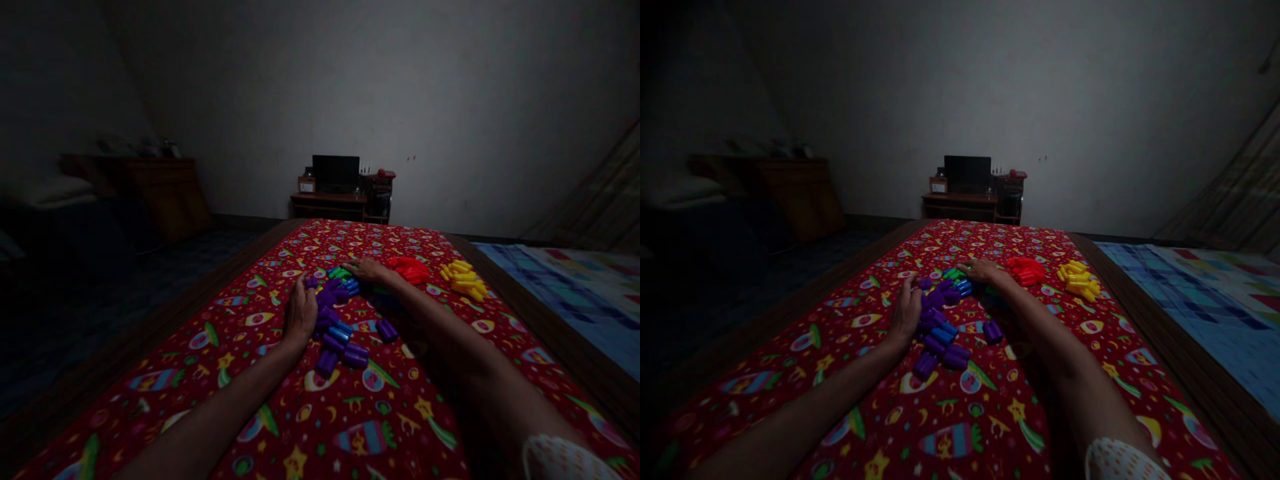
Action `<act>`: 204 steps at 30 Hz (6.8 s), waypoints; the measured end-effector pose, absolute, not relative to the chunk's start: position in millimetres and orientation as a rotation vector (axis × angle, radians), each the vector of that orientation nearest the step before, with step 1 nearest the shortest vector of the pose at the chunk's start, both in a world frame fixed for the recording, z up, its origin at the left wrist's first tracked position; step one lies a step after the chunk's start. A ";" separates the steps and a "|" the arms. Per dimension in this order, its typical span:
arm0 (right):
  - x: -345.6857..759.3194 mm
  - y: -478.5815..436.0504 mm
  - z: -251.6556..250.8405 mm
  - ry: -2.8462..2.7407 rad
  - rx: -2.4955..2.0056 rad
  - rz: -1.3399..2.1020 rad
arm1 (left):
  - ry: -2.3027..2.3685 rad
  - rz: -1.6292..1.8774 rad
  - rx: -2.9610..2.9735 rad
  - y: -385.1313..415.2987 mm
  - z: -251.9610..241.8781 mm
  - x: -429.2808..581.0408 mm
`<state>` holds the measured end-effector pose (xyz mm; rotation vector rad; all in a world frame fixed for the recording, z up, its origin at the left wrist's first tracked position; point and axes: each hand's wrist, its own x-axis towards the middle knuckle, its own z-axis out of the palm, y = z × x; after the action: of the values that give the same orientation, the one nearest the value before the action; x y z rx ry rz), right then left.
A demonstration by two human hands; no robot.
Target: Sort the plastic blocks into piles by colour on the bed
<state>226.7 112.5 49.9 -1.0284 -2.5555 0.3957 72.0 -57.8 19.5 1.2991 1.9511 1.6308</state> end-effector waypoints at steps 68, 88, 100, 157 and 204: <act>498.9 -5.5 78.3 -1.841 -2.115 0.158 | 1.952 1.504 1.349 -50.9 20.9 68.1; 307.6 -54.6 46.7 -2.359 -0.828 0.210 | 1.978 1.494 1.365 -50.1 21.9 68.6; 433.0 -27.9 99.0 -2.125 -2.165 0.000 | 1.966 1.488 1.377 -51.5 22.1 69.2; 329.9 -14.9 81.3 -2.456 -1.083 0.222 | 1.937 1.518 1.381 -52.8 22.0 69.9; 213.8 59.7 87.7 -2.653 -1.286 0.157 | 2.187 1.286 1.504 -53.2 26.6 46.2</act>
<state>213.8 59.7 87.7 -1.2860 -2.6530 0.1573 46.2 -53.2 26.6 1.5043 2.1866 1.2856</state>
